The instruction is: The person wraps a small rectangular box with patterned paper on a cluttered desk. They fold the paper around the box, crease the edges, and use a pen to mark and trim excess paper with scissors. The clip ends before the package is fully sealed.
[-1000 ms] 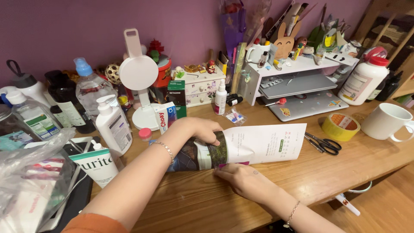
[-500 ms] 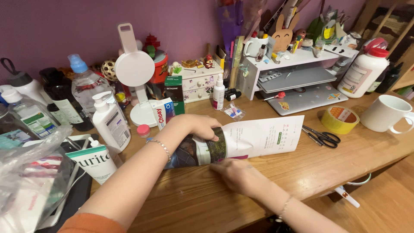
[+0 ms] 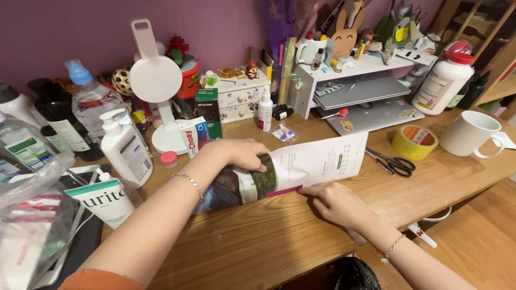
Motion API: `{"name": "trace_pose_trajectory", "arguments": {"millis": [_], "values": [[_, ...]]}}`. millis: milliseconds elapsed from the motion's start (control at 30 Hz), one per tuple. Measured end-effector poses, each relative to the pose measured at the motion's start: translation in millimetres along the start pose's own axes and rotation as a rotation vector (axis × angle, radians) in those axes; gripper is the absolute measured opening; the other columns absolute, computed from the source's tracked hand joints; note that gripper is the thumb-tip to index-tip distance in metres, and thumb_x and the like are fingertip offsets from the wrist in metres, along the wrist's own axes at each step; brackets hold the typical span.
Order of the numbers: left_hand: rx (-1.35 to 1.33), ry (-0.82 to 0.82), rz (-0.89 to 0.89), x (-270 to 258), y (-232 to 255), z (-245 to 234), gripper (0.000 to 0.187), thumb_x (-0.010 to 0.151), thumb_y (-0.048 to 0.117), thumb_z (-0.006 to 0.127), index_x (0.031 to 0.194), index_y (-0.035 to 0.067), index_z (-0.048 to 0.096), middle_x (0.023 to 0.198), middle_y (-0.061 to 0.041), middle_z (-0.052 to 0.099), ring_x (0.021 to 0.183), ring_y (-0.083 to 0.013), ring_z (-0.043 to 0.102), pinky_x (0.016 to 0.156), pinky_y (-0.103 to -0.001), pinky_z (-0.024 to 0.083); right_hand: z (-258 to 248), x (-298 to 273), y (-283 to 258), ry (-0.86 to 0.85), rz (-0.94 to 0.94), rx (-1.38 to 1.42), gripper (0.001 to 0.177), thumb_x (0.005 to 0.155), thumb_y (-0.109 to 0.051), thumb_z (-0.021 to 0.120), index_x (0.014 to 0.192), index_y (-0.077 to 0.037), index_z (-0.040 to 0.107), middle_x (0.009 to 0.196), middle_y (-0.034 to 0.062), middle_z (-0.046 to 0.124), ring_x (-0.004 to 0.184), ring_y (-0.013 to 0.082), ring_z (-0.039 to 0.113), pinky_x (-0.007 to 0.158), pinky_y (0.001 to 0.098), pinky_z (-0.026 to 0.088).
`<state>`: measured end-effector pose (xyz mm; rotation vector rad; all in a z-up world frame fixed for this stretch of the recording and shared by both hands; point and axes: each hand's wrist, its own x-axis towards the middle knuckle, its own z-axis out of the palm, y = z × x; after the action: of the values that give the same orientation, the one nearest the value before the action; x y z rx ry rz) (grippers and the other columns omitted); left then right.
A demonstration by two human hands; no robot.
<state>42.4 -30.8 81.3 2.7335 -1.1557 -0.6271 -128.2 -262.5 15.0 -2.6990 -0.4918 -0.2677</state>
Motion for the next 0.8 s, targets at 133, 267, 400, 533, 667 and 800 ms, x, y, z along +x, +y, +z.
{"name": "trace_pose_trajectory", "arguments": {"millis": [133,267,400,533,667,800], "values": [[-0.001,0.001,0.024,-1.8,1.3,-0.4,0.060,0.088,0.041,0.066,0.145,0.025,0.057,0.144,-0.009,0.061,0.132,-0.0294,0.058,0.108,-0.043,0.046,12.2,10.0,-16.4,-0.025,-0.060,-0.020,0.035,0.083,-0.008,0.061,0.116,-0.008,0.074,0.100,0.0180,0.075,0.094,0.0352,0.071,0.088,0.0434,0.055],[0.001,0.012,0.032,-0.4,0.3,1.1,0.057,0.088,0.040,0.066,0.142,0.024,0.059,0.144,-0.009,0.060,0.132,-0.0296,0.057,0.109,-0.043,0.045,35.1,29.2,-50.4,-0.049,-0.176,0.079,0.037,0.082,-0.005,0.061,0.117,-0.006,0.073,0.100,0.0168,0.074,0.092,0.0352,0.071,0.085,0.0423,0.056],[0.006,0.012,0.018,-0.6,0.1,1.3,0.057,0.089,0.040,0.067,0.142,0.024,0.058,0.143,-0.010,0.059,0.132,-0.0300,0.055,0.109,-0.043,0.044,43.1,36.5,-63.1,-0.052,-0.223,0.120,0.042,0.081,-0.002,0.062,0.121,-0.008,0.073,0.099,0.0196,0.073,0.090,0.0374,0.070,0.081,0.0435,0.055],[-0.008,0.005,0.014,-3.5,2.3,-0.6,0.054,0.088,0.040,0.066,0.140,0.024,0.061,0.139,-0.008,0.063,0.129,-0.0292,0.059,0.107,-0.043,0.046,30.6,25.6,-44.4,-0.037,-0.136,0.136,0.035,0.083,-0.004,0.060,0.115,-0.008,0.074,0.099,0.0166,0.076,0.089,0.0352,0.073,0.084,0.0422,0.056],[-0.005,-0.006,-0.008,-7.1,5.0,-3.8,0.052,0.088,0.040,0.066,0.138,0.023,0.063,0.136,-0.007,0.065,0.126,-0.0287,0.062,0.105,-0.044,0.049,9.6,10.7,-19.9,0.017,-0.047,0.070,0.033,0.082,-0.006,0.060,0.111,-0.006,0.076,0.097,0.0189,0.076,0.089,0.0368,0.073,0.085,0.0443,0.055],[-0.008,-0.002,0.013,-8.3,7.6,-4.8,0.051,0.088,0.039,0.067,0.136,0.022,0.064,0.134,-0.008,0.068,0.124,-0.0293,0.064,0.104,-0.044,0.049,10.5,10.5,-19.2,0.017,-0.039,0.021,0.032,0.084,-0.007,0.062,0.112,-0.006,0.076,0.098,0.0185,0.076,0.087,0.0374,0.072,0.082,0.0452,0.055]]}}
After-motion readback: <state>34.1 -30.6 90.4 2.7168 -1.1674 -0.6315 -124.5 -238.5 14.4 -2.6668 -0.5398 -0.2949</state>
